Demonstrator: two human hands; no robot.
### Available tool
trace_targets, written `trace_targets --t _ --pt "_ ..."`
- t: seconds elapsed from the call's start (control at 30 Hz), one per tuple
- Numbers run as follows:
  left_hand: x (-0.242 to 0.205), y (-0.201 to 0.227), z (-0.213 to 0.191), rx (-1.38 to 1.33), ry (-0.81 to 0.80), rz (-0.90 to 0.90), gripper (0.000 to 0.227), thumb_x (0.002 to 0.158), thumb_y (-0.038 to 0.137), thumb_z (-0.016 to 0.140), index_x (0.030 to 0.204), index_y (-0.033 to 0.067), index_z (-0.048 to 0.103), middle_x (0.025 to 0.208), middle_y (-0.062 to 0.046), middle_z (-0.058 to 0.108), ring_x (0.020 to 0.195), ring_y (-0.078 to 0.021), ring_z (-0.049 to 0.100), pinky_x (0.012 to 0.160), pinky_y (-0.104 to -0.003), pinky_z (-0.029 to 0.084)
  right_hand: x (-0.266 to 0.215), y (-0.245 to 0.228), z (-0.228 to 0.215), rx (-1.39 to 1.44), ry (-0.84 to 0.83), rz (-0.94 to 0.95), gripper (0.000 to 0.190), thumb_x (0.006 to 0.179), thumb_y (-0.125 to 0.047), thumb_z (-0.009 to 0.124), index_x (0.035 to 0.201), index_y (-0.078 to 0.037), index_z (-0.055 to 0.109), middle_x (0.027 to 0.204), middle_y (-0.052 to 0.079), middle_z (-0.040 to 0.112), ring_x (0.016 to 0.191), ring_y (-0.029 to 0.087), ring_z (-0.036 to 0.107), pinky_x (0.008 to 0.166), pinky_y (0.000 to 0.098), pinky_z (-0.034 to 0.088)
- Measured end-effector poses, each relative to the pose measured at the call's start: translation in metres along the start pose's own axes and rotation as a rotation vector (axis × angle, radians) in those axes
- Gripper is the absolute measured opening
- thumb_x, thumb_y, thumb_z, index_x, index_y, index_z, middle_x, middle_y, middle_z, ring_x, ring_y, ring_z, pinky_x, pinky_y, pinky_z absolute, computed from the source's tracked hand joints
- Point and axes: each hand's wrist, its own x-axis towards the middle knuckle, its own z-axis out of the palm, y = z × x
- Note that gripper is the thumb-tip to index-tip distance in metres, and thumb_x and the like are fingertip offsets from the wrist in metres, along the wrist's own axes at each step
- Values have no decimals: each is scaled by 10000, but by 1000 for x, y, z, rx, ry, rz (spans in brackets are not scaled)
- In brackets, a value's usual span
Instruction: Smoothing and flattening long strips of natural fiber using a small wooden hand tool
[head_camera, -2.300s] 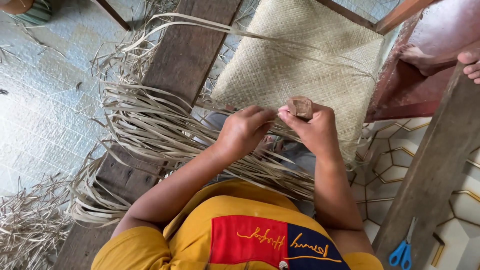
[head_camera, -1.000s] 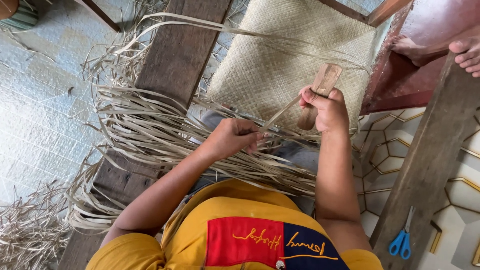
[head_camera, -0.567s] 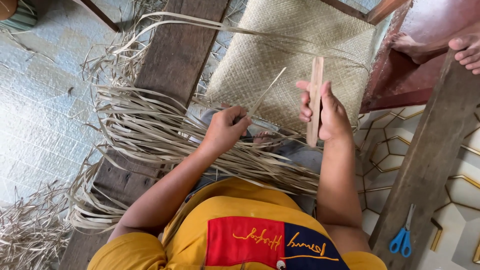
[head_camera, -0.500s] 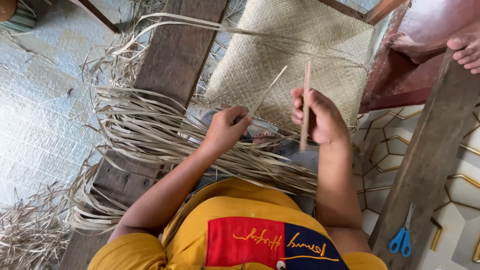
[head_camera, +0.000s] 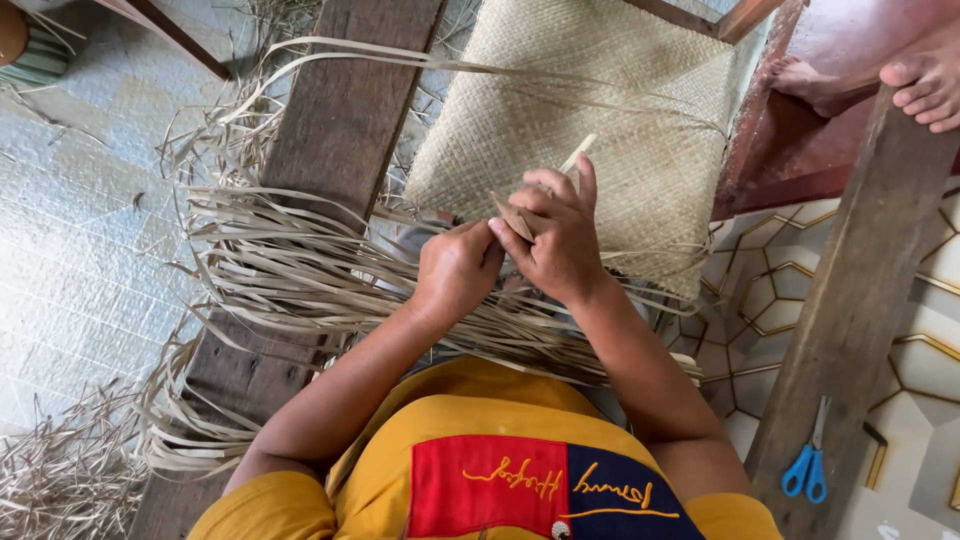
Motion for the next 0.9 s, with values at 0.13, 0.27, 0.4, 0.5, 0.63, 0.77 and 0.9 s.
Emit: trace_targets --t 0.13,0.27,0.4,0.5,0.63,0.77,0.9 --pt "1 6 0 -209 -50 -118 177 918 103 471 772 44 552 505 -117 476 421 -280 491 376 -356 355 -6 12 12 -28 31 7 251 856 -222 608 642 -90 608 605 -14 532 701 168 558 931 500 296" --pt "1 12 -4 -449 -6 -222 183 921 100 453 828 15 585 502 -106 522 399 -195 460 402 -335 344 -10 37 32 -79 80 29 336 821 -278 620 560 -84 537 549 10 538 627 178 589 816 408 370" --pt "-10 25 -5 -462 -27 -281 151 888 117 519 770 50 586 474 -109 521 394 -208 491 400 -328 364 -5 59 28 -149 99 162 358 846 -271 621 578 -37 581 528 91 579 578 240 607 769 410 384" --pt "-18 36 -9 -511 -20 -330 148 875 108 528 760 54 604 450 -93 507 375 -129 422 410 -277 355 -28 105 44 -289 100 225 413 831 -373 657 543 -99 543 494 21 532 527 222 594 720 375 418" --pt "-27 60 -36 -454 -97 -180 89 819 59 560 743 67 607 612 -5 565 501 -86 465 443 -248 345 -1 104 -10 184 37 1408 232 922 -136 501 707 -55 534 632 -22 545 460 11 472 319 108 392" --pt "-20 50 -28 -1049 70 -639 126 822 93 541 761 -6 591 483 -30 428 413 -66 347 416 -192 307 -19 103 -26 99 380 685 192 813 -234 563 664 -135 633 692 0 600 604 218 595 732 343 482" --pt "-4 46 -16 -1496 53 -857 140 830 77 512 785 -55 528 461 -54 366 337 -66 299 312 -203 267 -1 22 -17 463 254 -7 268 840 -323 547 719 -145 707 869 23 703 1095 202 494 1102 367 84"
